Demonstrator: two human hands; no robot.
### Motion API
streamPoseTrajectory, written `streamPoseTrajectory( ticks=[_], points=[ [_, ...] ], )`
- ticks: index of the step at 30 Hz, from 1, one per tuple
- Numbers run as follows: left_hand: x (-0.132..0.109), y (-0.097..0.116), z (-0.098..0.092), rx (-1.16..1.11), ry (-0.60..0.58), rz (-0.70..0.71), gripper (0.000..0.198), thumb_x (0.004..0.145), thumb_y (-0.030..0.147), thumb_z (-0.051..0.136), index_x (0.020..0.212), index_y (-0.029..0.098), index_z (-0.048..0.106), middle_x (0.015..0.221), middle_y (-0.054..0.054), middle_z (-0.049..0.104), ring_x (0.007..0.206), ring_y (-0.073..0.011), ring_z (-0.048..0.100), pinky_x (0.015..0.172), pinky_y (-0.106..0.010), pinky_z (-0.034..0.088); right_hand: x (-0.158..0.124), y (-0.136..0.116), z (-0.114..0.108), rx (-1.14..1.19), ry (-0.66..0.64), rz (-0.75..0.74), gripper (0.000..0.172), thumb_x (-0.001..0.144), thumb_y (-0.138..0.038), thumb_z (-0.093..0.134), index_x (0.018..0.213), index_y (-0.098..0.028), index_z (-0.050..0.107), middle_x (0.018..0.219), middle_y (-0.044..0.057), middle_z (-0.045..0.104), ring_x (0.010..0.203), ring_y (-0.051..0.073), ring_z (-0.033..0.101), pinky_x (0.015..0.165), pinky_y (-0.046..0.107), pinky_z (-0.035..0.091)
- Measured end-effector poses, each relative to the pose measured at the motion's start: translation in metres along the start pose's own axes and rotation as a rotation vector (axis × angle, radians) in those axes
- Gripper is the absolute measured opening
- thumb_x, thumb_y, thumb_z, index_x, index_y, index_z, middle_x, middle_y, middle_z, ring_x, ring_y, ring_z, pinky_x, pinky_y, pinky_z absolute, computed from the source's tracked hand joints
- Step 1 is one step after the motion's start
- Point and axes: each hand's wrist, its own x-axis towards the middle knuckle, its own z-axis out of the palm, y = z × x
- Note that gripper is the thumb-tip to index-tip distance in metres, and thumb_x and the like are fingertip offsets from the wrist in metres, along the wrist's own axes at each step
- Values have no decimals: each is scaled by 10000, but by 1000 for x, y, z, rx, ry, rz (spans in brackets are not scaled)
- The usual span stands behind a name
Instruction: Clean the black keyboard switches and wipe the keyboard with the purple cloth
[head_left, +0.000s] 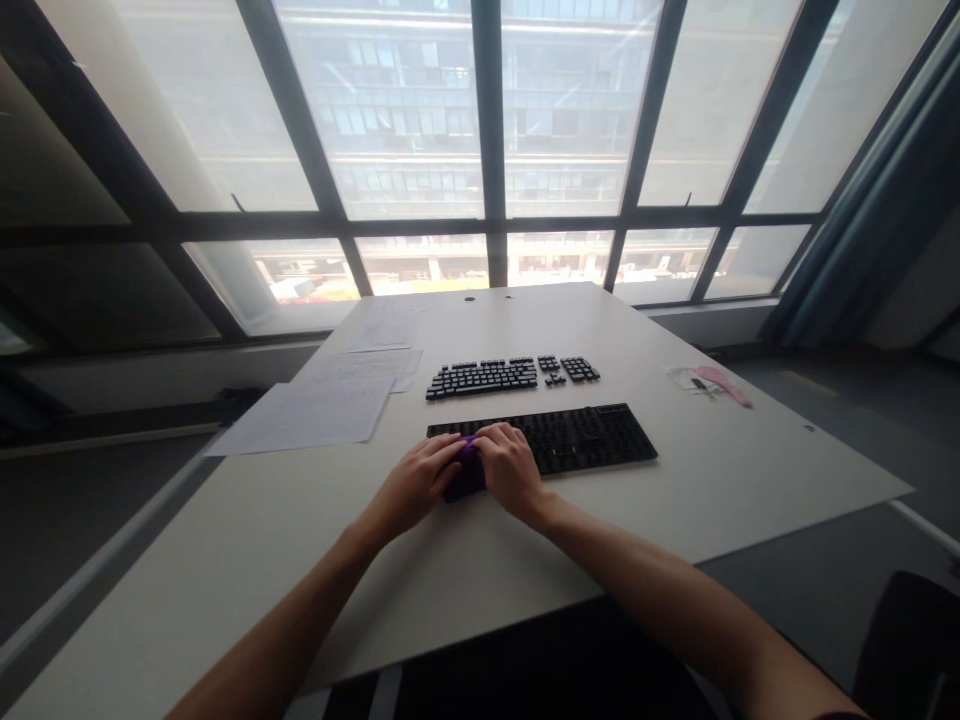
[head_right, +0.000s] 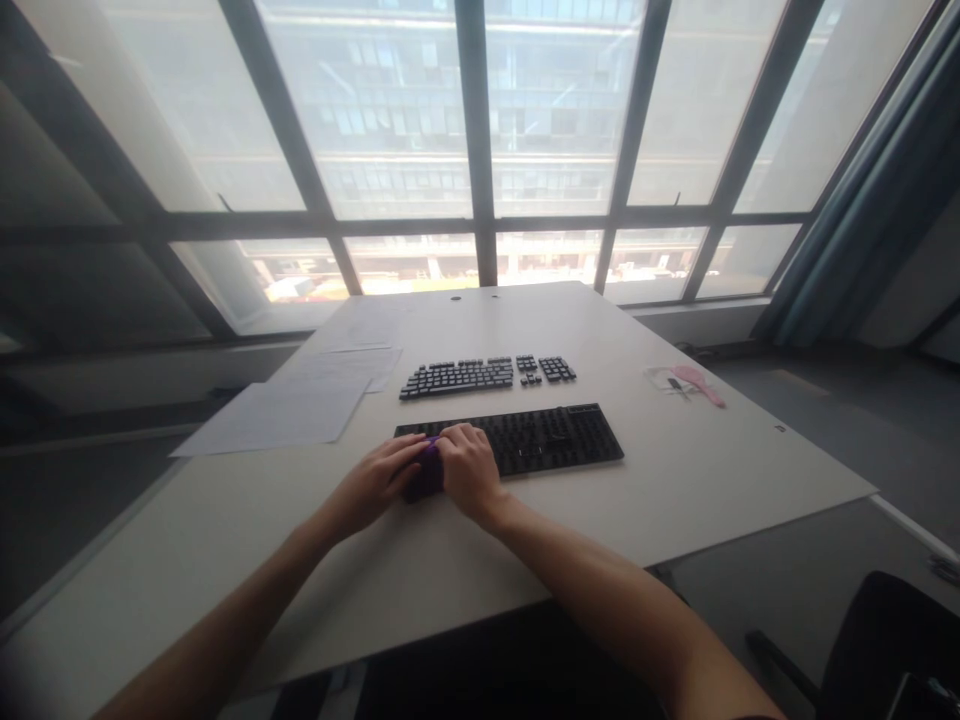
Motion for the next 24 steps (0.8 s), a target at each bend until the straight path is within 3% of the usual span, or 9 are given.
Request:
streamPoseTrajectory(
  ticks=[5,9,12,19,22,24],
  points=[
    [-2,-5,10,42,-46,17,377,934,324,568,1297,247,633,1425,-98,543,1313,-322,497,1105,-540,417,2,8,2,43,-21,74,257,994,-303,511,985,-188,740,1124,83,695,1082,224,555,959,361,403],
    [-2,-7,13,26,-72,25,479,922,373,593,1378,230,560,1468,-118,497,1371,-334,434,1125,-566,381,0,12,2,36,-40,22,257,921,-344,635,1105,-184,715,1223,90,663,1146,248,519,987,377,398],
    [-1,-7,14,-13,-79,38,494,916,369,601,1386,227,550,1468,-116,498,1388,-332,415,1130,-568,374,-1,12,2,14,-97,2,233,877,-320,692,1066,-189,728,1227,91,654,1146,257,509,982,384,402],
    [3,5,14,-73,98,24,256,884,217,599,1111,238,715,1213,-82,672,1103,-268,628,989,-483,515,2,7,-1,10,-79,30,108,911,-240,635,959,-191,718,1017,68,697,1003,233,561,878,356,422],
    [6,11,12,-57,188,-4,269,920,232,553,1145,240,700,1182,-83,677,1075,-262,630,969,-476,519,2,8,-3,18,-2,44,206,952,-185,535,1071,-201,703,1146,80,681,1114,237,539,958,367,396],
    [7,11,11,-39,177,-5,290,933,285,552,1187,248,687,1223,-85,662,1117,-276,616,986,-488,509,2,11,-2,8,4,56,284,948,-148,502,1159,-198,686,1250,90,649,1192,241,512,1027,378,364]
  ],
)
